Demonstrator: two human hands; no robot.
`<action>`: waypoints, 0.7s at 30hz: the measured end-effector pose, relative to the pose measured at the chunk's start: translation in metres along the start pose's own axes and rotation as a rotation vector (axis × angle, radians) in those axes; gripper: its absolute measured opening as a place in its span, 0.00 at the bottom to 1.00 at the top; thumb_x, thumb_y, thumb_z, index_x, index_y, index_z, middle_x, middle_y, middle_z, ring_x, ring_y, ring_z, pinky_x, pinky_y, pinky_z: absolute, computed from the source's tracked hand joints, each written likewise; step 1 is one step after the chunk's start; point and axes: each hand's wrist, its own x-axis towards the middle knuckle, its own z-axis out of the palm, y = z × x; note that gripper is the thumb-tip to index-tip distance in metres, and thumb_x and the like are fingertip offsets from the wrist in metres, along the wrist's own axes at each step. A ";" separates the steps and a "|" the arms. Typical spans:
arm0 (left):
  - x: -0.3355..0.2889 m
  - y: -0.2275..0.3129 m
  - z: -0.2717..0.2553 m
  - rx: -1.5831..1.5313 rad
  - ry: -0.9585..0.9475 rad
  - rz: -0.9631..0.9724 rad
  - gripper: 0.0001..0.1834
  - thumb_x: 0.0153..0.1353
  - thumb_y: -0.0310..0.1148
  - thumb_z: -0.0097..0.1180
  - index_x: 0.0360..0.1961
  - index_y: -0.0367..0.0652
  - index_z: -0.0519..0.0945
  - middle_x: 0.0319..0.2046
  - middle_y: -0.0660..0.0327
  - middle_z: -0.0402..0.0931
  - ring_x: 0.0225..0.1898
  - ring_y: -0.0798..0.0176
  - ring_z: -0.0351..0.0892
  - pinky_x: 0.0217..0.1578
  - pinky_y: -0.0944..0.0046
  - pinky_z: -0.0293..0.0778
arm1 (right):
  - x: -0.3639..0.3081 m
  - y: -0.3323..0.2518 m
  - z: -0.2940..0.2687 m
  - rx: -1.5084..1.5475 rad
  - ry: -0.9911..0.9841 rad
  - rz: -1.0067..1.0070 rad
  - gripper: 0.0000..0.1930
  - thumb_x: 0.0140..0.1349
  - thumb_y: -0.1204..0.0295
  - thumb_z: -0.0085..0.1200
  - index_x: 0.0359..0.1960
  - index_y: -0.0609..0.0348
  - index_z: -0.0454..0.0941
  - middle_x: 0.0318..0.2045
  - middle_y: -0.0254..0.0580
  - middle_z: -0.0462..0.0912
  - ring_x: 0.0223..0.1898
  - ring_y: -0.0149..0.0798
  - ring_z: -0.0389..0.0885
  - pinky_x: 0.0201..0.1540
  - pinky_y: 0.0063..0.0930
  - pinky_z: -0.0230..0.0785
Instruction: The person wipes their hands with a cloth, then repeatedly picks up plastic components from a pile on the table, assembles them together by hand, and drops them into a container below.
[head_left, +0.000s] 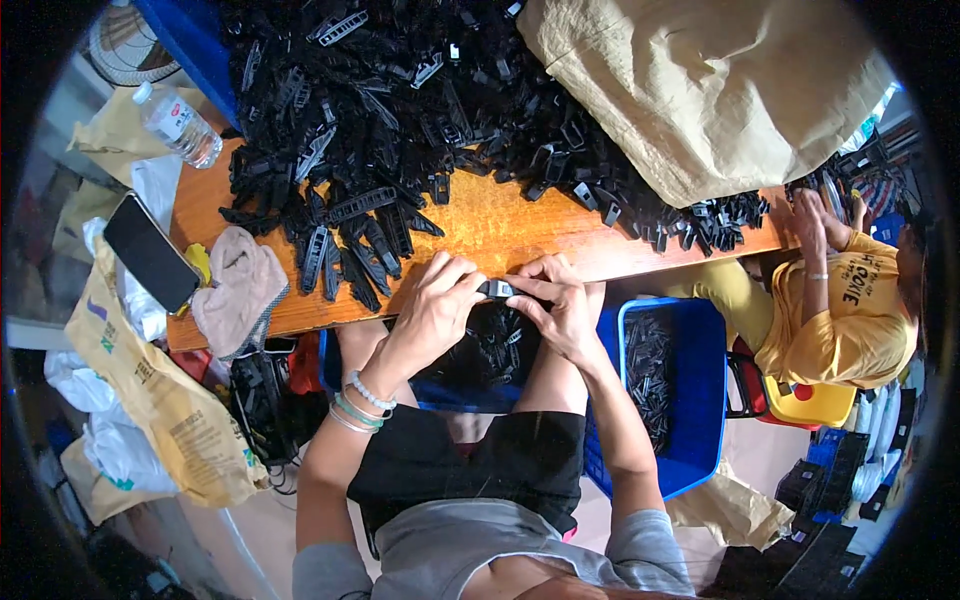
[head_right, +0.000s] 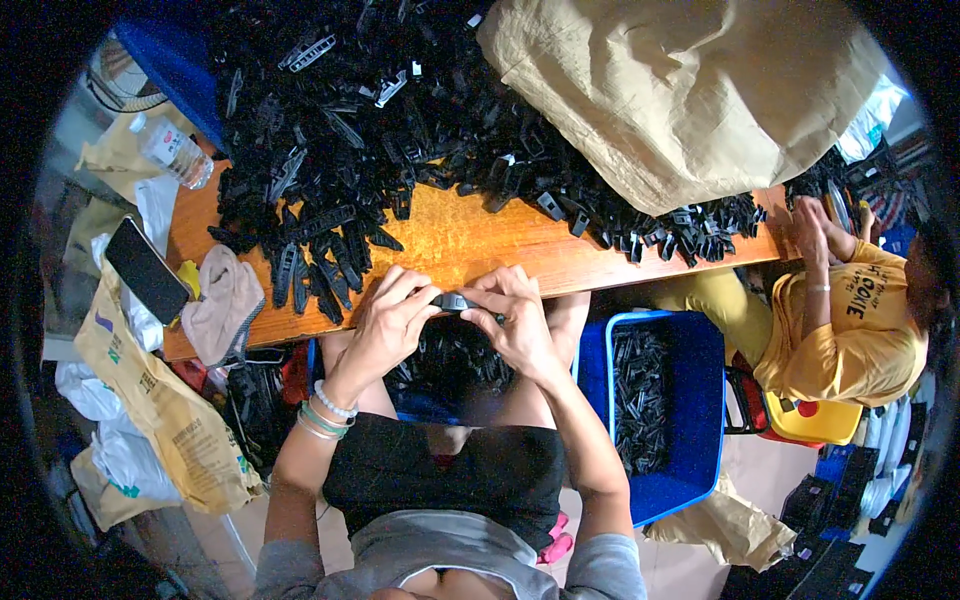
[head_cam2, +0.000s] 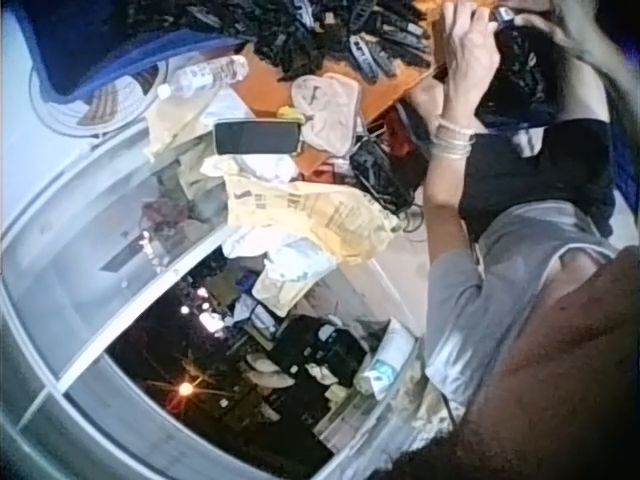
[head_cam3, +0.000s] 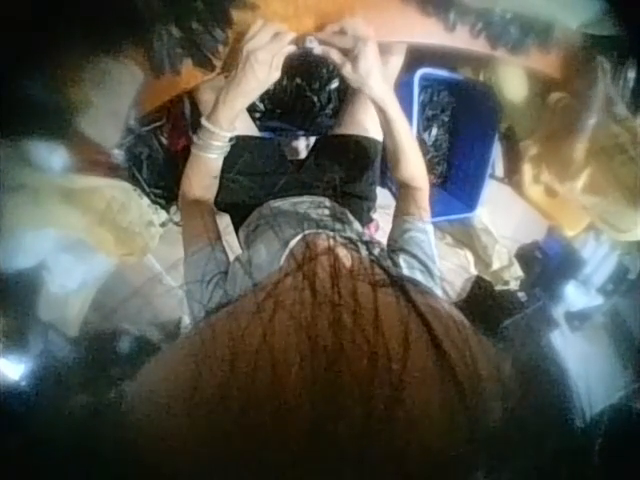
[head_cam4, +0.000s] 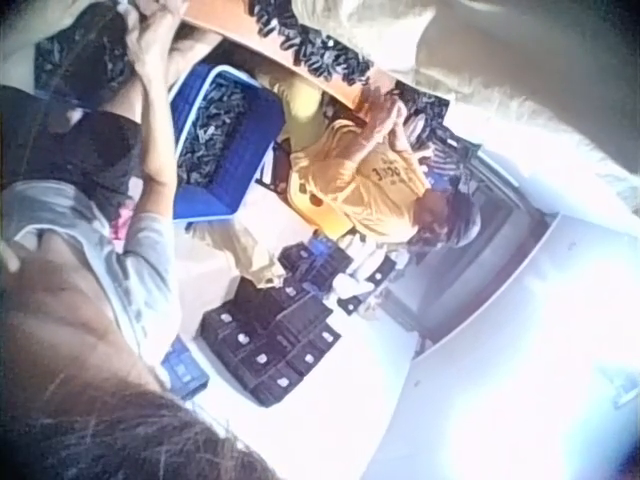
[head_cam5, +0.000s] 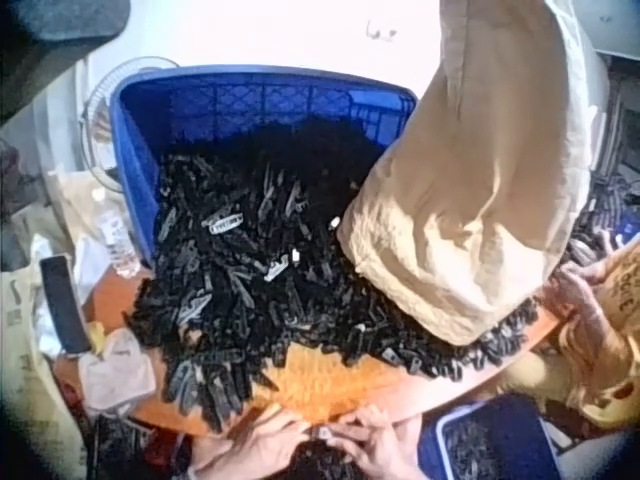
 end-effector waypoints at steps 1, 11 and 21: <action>0.000 -0.001 -0.001 -0.010 -0.011 0.004 0.10 0.53 0.25 0.62 0.37 0.32 0.79 0.35 0.53 0.73 0.39 0.51 0.72 0.40 0.56 0.71 | -0.001 -0.002 0.000 -0.071 0.019 -0.009 0.16 0.50 0.70 0.66 0.43 0.57 0.85 0.36 0.38 0.78 0.41 0.41 0.72 0.46 0.34 0.59; 0.020 -0.065 -0.084 0.544 0.206 -0.180 0.16 0.50 0.23 0.62 0.42 0.33 0.79 0.41 0.53 0.72 0.46 0.50 0.71 0.50 0.56 0.69 | 0.045 0.026 -0.028 -0.604 0.544 0.019 0.13 0.55 0.71 0.62 0.42 0.58 0.78 0.38 0.43 0.77 0.44 0.48 0.73 0.48 0.41 0.64; 0.023 0.002 -0.009 0.214 0.118 0.060 0.14 0.45 0.25 0.68 0.32 0.37 0.75 0.34 0.55 0.72 0.39 0.51 0.73 0.41 0.55 0.73 | 0.062 0.054 -0.025 -0.829 0.636 0.112 0.14 0.51 0.71 0.61 0.41 0.54 0.77 0.37 0.42 0.74 0.44 0.46 0.71 0.45 0.40 0.61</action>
